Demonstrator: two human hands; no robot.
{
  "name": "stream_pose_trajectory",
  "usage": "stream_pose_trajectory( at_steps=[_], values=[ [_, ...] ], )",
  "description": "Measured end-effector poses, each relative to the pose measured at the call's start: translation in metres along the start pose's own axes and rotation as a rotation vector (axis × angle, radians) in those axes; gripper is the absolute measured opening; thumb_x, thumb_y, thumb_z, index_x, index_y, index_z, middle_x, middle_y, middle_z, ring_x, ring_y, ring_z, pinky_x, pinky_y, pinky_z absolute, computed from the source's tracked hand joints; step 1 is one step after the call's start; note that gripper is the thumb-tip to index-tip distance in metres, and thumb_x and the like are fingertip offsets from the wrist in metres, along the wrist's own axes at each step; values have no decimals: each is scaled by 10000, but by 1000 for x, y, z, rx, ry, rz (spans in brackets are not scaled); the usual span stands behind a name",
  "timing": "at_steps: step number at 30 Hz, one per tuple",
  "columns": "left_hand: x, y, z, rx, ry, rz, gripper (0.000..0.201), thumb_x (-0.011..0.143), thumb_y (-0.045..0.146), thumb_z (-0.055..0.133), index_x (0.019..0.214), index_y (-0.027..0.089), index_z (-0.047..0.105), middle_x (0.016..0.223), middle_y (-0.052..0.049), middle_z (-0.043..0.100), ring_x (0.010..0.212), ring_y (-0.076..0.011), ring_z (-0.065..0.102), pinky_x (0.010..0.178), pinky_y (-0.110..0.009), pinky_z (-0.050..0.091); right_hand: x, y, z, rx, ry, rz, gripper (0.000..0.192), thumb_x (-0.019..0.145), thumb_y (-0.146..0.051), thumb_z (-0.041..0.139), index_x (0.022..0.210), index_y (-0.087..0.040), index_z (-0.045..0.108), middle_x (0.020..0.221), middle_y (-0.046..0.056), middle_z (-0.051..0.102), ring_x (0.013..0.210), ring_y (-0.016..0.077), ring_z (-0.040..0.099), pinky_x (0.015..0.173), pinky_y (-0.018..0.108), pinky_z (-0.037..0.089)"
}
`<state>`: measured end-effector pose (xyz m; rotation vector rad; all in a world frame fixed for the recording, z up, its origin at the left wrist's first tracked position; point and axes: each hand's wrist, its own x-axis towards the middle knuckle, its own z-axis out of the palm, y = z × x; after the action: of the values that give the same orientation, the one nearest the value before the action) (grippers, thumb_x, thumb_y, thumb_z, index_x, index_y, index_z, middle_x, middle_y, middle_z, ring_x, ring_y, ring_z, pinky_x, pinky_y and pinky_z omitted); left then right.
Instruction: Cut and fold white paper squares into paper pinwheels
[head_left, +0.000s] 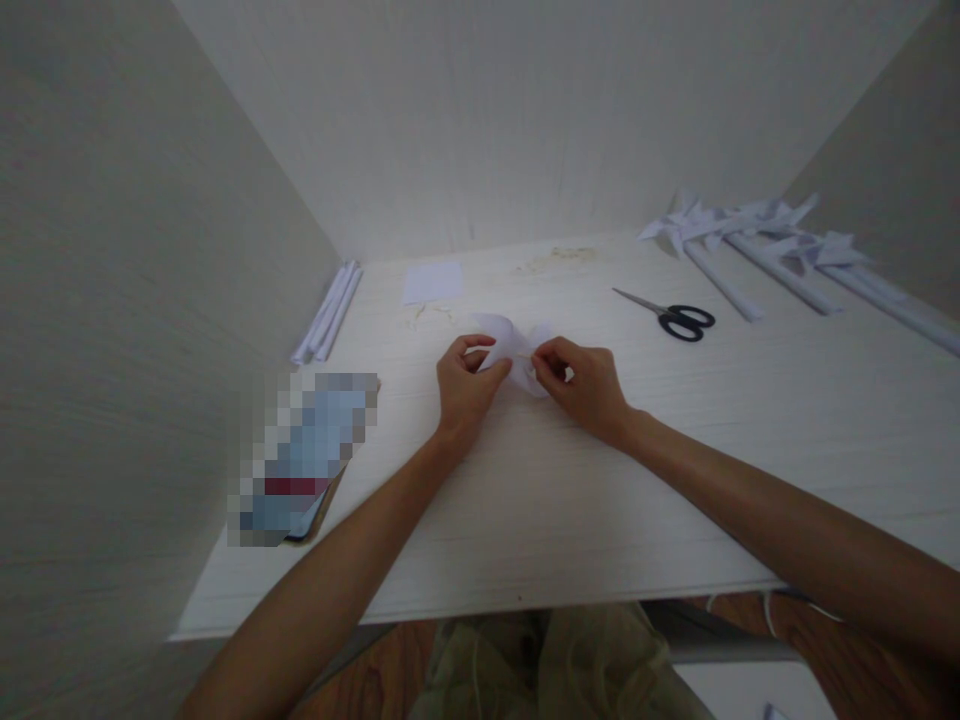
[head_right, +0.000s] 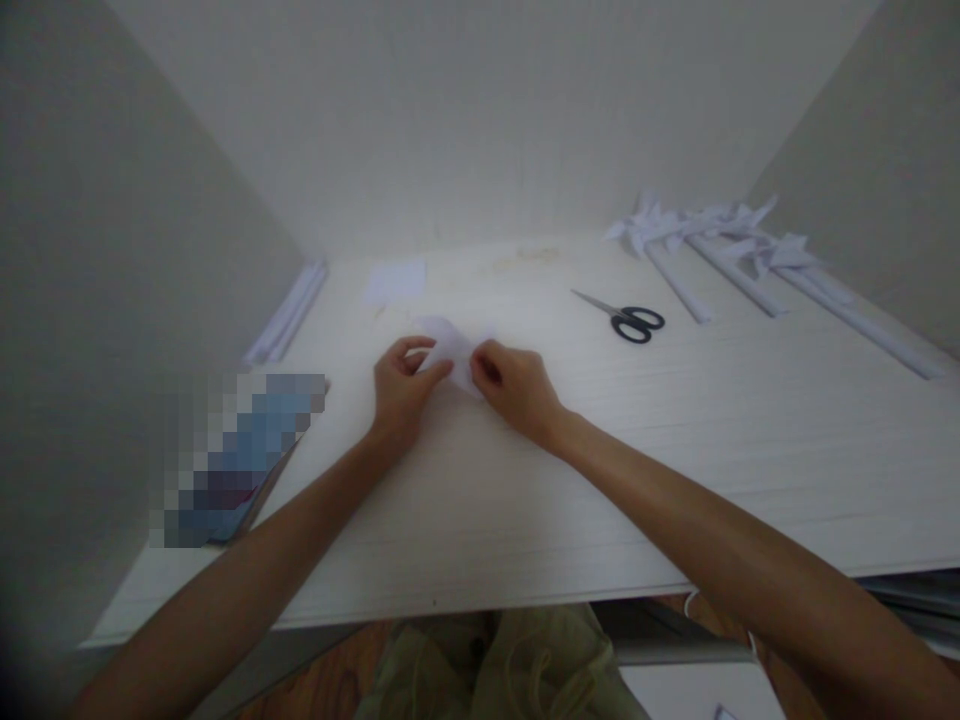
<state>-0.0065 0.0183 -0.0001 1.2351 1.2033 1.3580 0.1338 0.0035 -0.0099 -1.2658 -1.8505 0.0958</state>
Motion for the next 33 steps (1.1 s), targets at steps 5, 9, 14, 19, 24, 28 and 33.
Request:
stream_pose_trajectory(
  at_steps=[5, 9, 14, 19, 24, 28, 33],
  values=[
    [0, 0, 0, -11, -12, -2, 276, 536, 143, 658, 781, 175, 535, 604, 25, 634, 529, -104, 580, 512, -206, 428, 0, -1, -1, 9, -6, -1, 132, 775, -228, 486, 676, -163, 544, 539, -1, 585, 470, 85, 517, 495, 198, 377],
    [0, 0, 0, 1, -7, 10, 281, 530, 142, 660, 779, 177, 534, 617, 20, 639, 546, -114, 593, 521, -215, 440, 0, -1, -1, 3, -6, 2, 131, 774, -231, 486, 674, -169, 544, 533, -8, 583, 464, 83, 512, 492, 198, 373],
    [1, -1, -1, 23, -3, 4, 289, 528, 149, 662, 787, 167, 534, 624, 12, 642, 534, -114, 589, 504, -211, 432, 0, -1, -1, -6, -3, -6, 132, 771, -228, 485, 668, -167, 541, 533, -8, 585, 463, 81, 510, 495, 198, 372],
    [0, -1, 0, 25, 4, 3, 289, 532, 154, 667, 785, 169, 528, 614, 14, 635, 532, -114, 591, 499, -208, 430, 0, -1, -1, -15, 1, -6, 124, 768, -223, 493, 670, -165, 542, 531, -6, 589, 457, 80, 513, 489, 196, 372],
    [0, -1, 0, 58, 20, 23, 288, 534, 157, 675, 779, 174, 524, 598, 22, 622, 530, -115, 590, 487, -204, 423, 0, -1, -1, -11, -33, 20, 120, 776, -237, 491, 691, -168, 542, 551, 1, 611, 477, 91, 542, 499, 202, 380],
    [0, -1, 0, 78, 26, 31, 277, 538, 156, 672, 770, 175, 522, 584, 27, 613, 522, -115, 586, 479, -203, 417, 0, -1, 0, 4, -59, 30, 113, 778, -238, 497, 704, -167, 545, 572, 10, 632, 492, 99, 562, 507, 206, 391],
    [0, 0, 0, 67, 10, 36, 269, 547, 139, 657, 775, 178, 521, 578, 31, 608, 526, -111, 585, 484, -199, 417, 0, 0, 0, 44, -76, 77, 106, 769, -236, 518, 698, -162, 546, 574, 15, 643, 496, 106, 575, 508, 207, 401]
  ],
)
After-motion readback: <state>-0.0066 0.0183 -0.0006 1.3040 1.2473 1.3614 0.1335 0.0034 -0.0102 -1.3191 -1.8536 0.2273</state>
